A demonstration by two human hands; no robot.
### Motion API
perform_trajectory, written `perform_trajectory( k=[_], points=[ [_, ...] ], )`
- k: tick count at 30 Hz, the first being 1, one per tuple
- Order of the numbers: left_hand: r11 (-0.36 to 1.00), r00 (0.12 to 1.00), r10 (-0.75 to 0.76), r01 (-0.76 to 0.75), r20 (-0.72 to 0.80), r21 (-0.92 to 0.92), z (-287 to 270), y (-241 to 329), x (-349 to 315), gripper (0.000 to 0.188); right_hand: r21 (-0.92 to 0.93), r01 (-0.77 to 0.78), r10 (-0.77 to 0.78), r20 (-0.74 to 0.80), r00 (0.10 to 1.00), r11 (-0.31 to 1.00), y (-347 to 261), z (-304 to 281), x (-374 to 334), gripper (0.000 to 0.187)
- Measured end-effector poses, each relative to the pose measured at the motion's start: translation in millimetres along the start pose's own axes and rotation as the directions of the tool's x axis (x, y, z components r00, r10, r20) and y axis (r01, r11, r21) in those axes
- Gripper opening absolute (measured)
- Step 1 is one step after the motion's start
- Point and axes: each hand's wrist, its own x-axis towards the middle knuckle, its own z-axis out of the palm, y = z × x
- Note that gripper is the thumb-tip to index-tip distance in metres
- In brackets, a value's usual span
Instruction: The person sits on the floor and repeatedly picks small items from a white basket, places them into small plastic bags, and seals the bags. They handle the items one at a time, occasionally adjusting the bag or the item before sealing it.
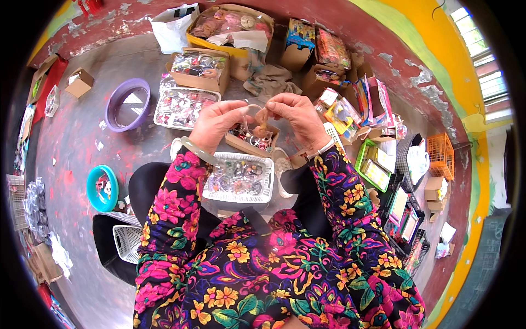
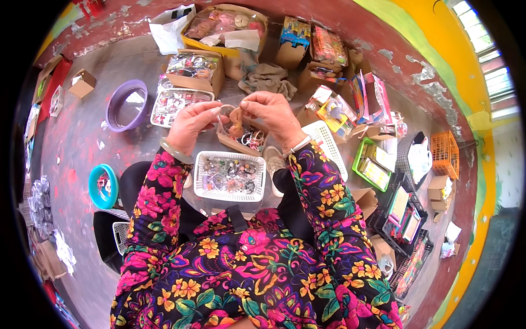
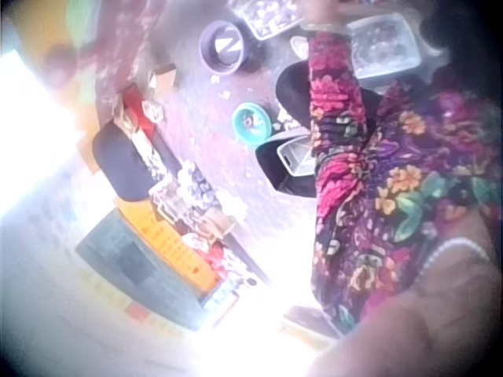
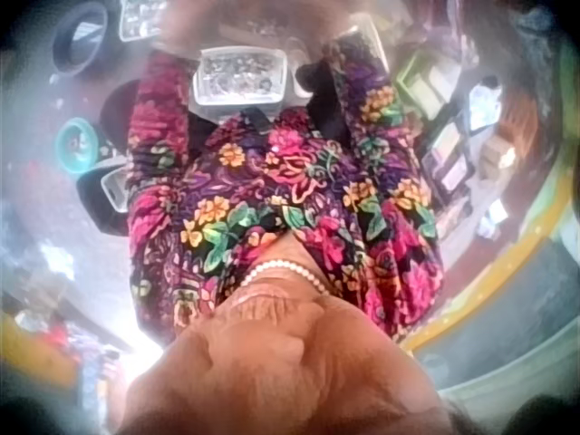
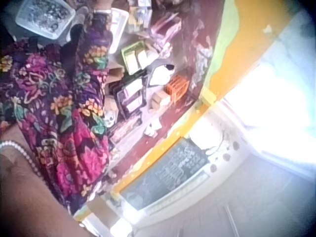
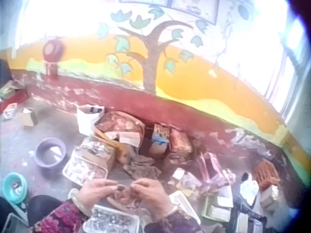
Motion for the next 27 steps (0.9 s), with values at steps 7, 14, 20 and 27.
perform_trajectory(
  k=[7,14,20,27],
  points=[
    [0.991,0.997,0.078,-0.08,0.027,0.104,-8,-14,8,0.016,-0.051,-0.011,0.011,-0.015,1.0,0.999,6,2,0,0.012],
    [0.993,0.998,0.053,-0.05,-0.019,0.108,-10,-7,3,0.016,-0.101,-0.041,0.041,0.002,0.999,0.994,10,1,1,0.01],
    [0.997,0.95,0.076,-0.071,-0.303,0.028,-39,-7,11,0.025,-0.285,-0.039,0.027,-0.046,0.999,0.958,21,-9,1,0.008],
    [0.996,0.96,0.068,-0.082,-0.271,-0.04,-50,-2,4,0.025,-0.821,0.035,0.051,0.077,0.996,0.57,96,1,5,0.018]
  ],
)
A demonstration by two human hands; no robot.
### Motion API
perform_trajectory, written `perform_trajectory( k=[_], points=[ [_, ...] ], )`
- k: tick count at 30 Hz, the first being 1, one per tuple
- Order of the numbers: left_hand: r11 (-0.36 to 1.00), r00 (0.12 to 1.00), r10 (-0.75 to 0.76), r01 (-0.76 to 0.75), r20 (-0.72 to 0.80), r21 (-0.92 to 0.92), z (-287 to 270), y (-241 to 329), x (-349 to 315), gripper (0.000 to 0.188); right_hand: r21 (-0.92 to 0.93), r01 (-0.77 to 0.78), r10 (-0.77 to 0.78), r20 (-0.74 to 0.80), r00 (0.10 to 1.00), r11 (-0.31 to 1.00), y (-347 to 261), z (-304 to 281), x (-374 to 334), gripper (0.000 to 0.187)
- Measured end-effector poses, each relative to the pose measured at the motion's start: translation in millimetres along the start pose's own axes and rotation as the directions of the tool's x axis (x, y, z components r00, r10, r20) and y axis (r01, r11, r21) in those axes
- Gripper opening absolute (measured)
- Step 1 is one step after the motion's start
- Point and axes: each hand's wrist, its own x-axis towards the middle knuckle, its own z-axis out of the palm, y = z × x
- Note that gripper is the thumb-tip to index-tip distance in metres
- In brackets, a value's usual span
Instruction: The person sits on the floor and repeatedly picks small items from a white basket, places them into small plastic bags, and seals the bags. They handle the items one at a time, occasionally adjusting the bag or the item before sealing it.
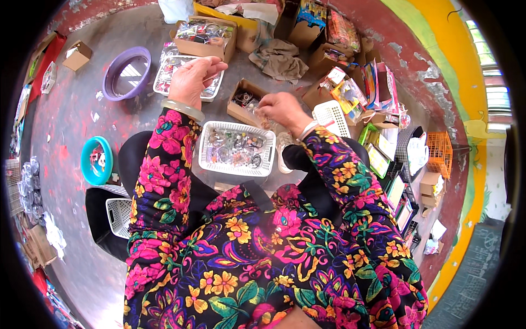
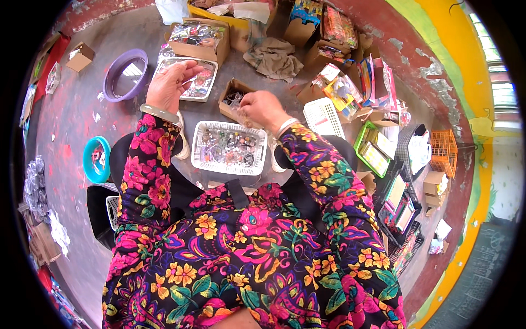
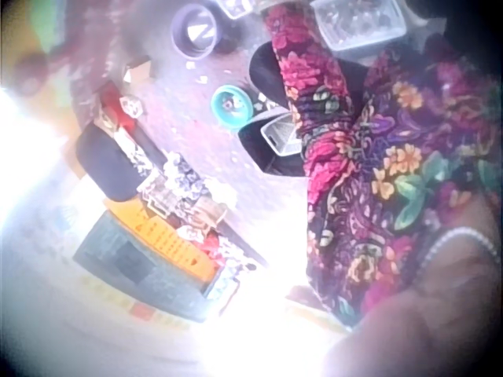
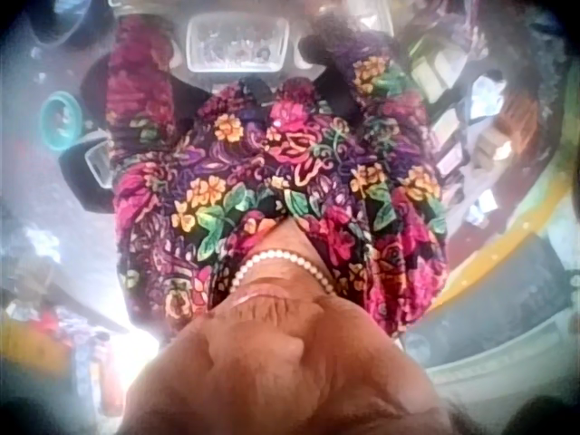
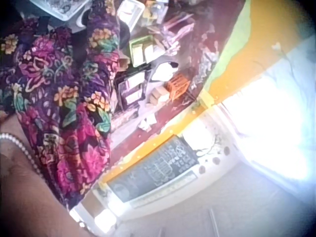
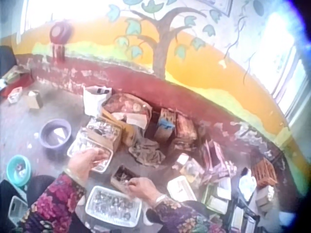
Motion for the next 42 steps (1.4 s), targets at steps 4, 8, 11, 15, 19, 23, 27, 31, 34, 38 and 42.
perform_trajectory(
  k=[4,8,11,15,19,23,27,31,34,38,42],
  points=[
    [0.999,1.0,-0.024,0.025,-0.007,0.037,2,-2,1,0.025,-0.086,0.02,-0.008,0.146,0.989,0.996,15,52,-5,0.017],
    [0.998,1.0,-0.012,0.01,0.021,0.062,5,1,-6,0.025,-0.106,-0.061,0.088,0.279,0.956,0.993,36,102,-13,0.016],
    [0.995,1.0,-0.013,0.011,0.022,0.099,10,1,-10,0.025,-0.174,-0.107,0.16,0.329,0.931,0.979,47,127,-20,0.016],
    [0.997,0.999,-0.011,0.008,0.039,0.081,11,4,-16,0.025,-0.173,-0.142,0.194,0.341,0.92,0.975,51,147,-20,0.017],
    [0.998,0.999,-0.031,0.029,0.028,0.062,14,5,-17,0.024,-0.129,-0.183,0.208,0.226,0.952,0.975,64,155,-9,0.019],
    [0.997,0.999,-0.045,0.045,0.001,0.057,17,4,-20,0.023,-0.273,-0.315,0.354,0.108,0.929,0.909,87,146,-2,0.02],
    [0.997,0.998,-0.055,0.055,0.001,0.061,21,7,-23,0.023,-0.142,-0.521,0.521,-0.044,0.853,0.841,112,137,-2,0.02],
    [0.997,0.999,-0.051,0.05,0.008,0.062,23,9,-28,0.024,-0.373,-0.201,0.216,-0.001,0.976,0.906,122,134,-1,0.016],
    [0.997,0.995,-0.065,0.062,0.082,0.044,33,5,-20,0.023,-0.467,0.26,-0.037,0.435,0.9,0.845,149,106,22,0.011],
    [0.998,0.996,-0.057,0.055,0.063,0.041,28,2,-22,0.023,0.542,-0.473,0.39,0.27,0.881,0.694,96,14,61,0.018],
    [0.998,0.994,-0.069,0.068,0.09,0.015,35,-1,-16,0.021,0.508,-0.364,0.382,0.074,0.921,0.781,78,-98,60,0.013]
  ],
)
